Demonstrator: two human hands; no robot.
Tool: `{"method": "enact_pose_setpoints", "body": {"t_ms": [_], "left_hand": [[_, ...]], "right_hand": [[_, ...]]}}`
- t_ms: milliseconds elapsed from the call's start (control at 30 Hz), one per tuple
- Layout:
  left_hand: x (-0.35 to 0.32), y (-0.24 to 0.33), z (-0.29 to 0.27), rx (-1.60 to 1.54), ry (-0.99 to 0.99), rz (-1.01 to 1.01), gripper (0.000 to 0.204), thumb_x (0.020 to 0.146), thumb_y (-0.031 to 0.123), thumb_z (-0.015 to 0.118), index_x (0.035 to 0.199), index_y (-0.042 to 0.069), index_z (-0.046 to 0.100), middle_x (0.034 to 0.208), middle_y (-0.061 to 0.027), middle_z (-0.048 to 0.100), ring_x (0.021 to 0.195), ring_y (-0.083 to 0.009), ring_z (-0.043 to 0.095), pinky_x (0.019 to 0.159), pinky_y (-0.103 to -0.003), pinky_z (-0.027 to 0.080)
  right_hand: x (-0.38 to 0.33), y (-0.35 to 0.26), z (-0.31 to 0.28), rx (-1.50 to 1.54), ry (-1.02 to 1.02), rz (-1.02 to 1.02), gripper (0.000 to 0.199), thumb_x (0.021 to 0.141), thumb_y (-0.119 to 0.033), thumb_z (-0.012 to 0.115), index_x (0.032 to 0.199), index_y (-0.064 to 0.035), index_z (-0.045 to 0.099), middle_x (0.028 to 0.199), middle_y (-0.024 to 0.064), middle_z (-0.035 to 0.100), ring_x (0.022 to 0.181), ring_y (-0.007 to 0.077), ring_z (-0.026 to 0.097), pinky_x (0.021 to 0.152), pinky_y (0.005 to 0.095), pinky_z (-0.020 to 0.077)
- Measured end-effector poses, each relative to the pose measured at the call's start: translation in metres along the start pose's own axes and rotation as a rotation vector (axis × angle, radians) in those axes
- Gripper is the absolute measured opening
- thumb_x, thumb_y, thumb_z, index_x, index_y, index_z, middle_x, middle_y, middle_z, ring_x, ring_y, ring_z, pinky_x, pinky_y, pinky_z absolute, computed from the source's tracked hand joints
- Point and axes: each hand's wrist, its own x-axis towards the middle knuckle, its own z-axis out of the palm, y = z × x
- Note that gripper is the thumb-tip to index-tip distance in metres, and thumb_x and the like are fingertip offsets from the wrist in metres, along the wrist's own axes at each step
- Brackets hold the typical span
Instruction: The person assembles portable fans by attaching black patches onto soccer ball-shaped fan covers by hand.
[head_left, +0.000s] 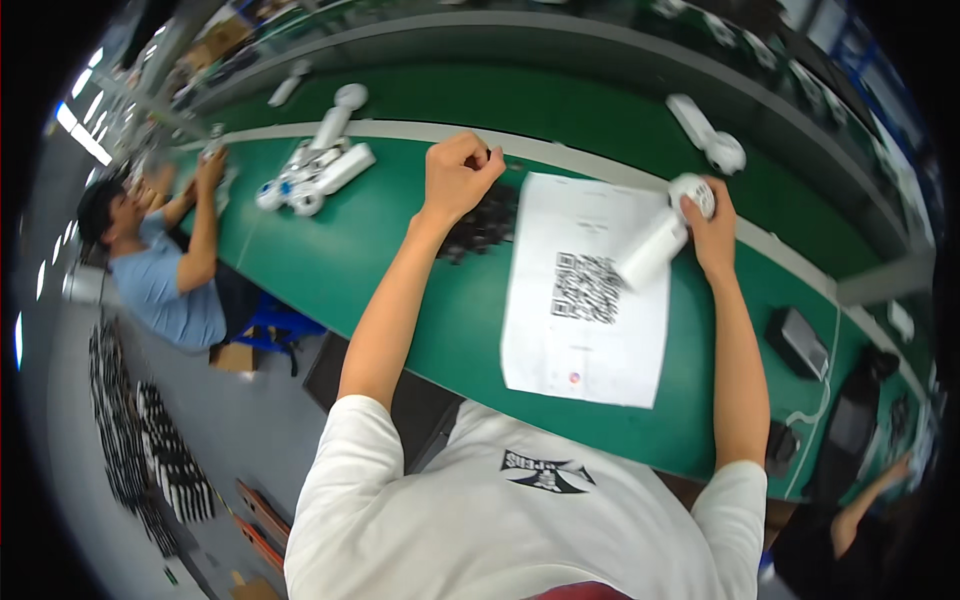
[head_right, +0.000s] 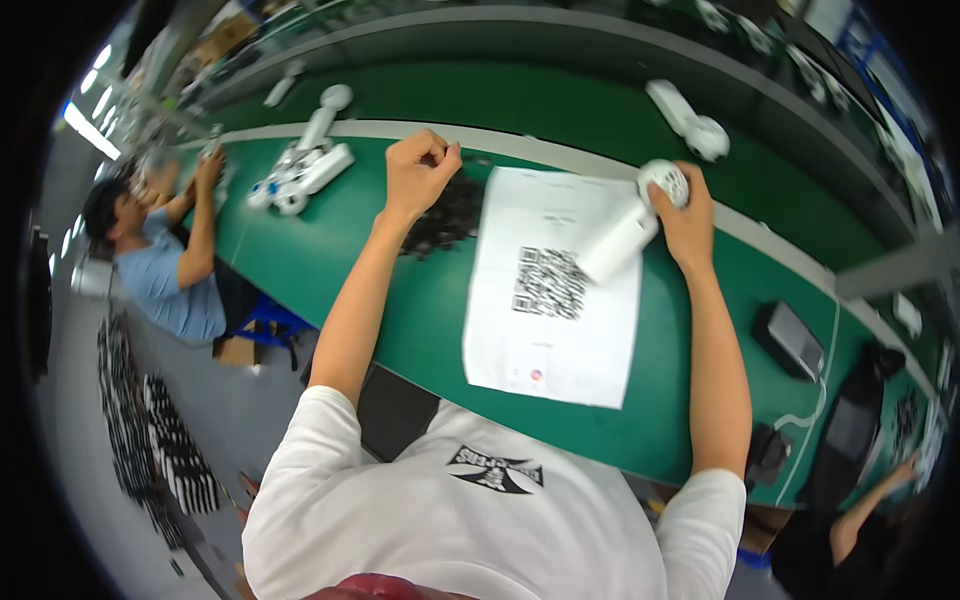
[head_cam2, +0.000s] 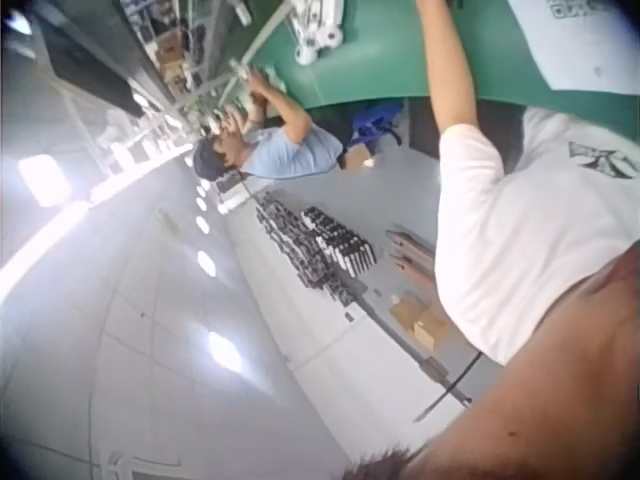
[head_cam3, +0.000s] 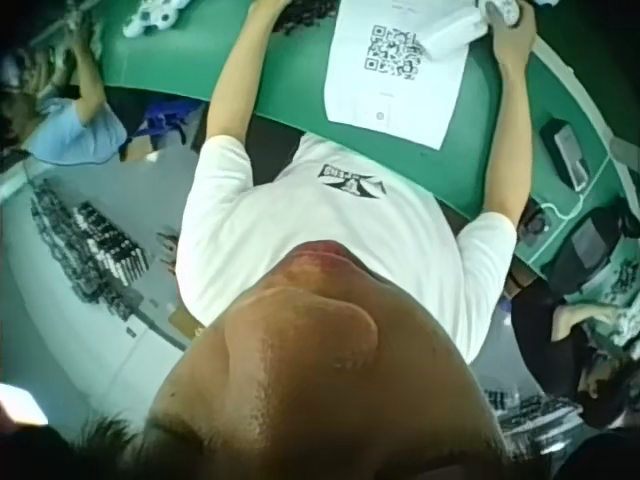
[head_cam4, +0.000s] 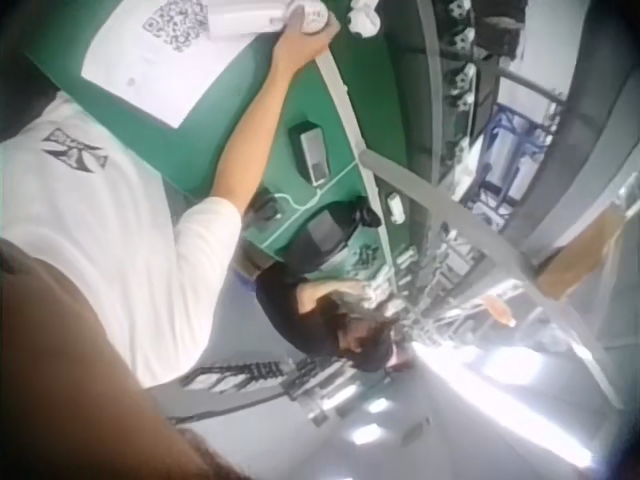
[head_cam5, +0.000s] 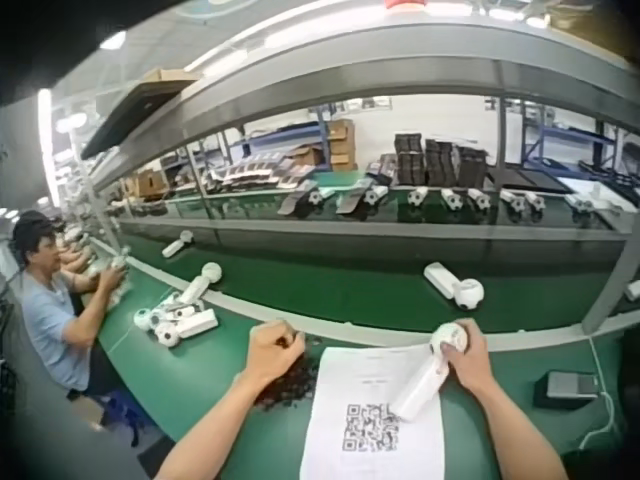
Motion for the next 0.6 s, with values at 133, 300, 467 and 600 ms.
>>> {"method": "enact_pose_setpoints", "body": {"t_ms": [133,300,467,600], "left_hand": [[-0.017,0.051,0.062,-0.179,-0.069,0.203,0.029,0.072,-0.006,0.073,0.06,0.001,0.048,0.078,-0.0066,0.064,0.062,-0.0153,0.057,0.052,-0.026,0.042],[-0.05,0.066,0.08,-0.207,-0.29,0.282,0.031,0.07,-0.003,0.076,0.058,0.002,0.047,0.073,-0.0064,0.06,0.062,-0.0184,0.056,0.051,-0.029,0.042],[-0.057,0.069,0.081,-0.201,-0.435,0.26,0.034,0.069,0.007,0.086,0.06,0.002,0.053,0.07,-0.0055,0.057,0.059,-0.0174,0.054,0.048,-0.028,0.041],[-0.057,0.063,0.082,-0.216,-0.43,0.241,0.028,0.069,0.008,0.086,0.066,0.001,0.059,0.071,-0.0058,0.061,0.058,-0.0163,0.056,0.047,-0.027,0.042]], "right_hand": [[-0.002,0.003,-0.008,0.657,0.065,0.169,0.044,0.089,-0.016,0.067,0.129,-0.0114,0.049,0.114,0.009,0.06,0.093,0.0194,0.063,0.06,0.0304,0.0554],[0.002,-0.008,-0.02,0.8,-0.148,0.174,0.045,0.09,-0.012,0.066,0.131,-0.0068,0.048,0.114,0.0116,0.06,0.094,0.0203,0.065,0.061,0.0323,0.057],[-0.001,-0.015,-0.012,0.921,0.13,0.322,0.05,0.086,-0.008,0.07,0.13,-0.0031,0.047,0.115,0.0129,0.059,0.096,0.0217,0.065,0.071,0.034,0.0616],[-0.002,-0.027,-0.009,0.604,-0.062,0.352,0.045,0.083,-0.007,0.074,0.123,-0.0019,0.054,0.112,0.012,0.06,0.097,0.02,0.063,0.076,0.0333,0.0608]]}}
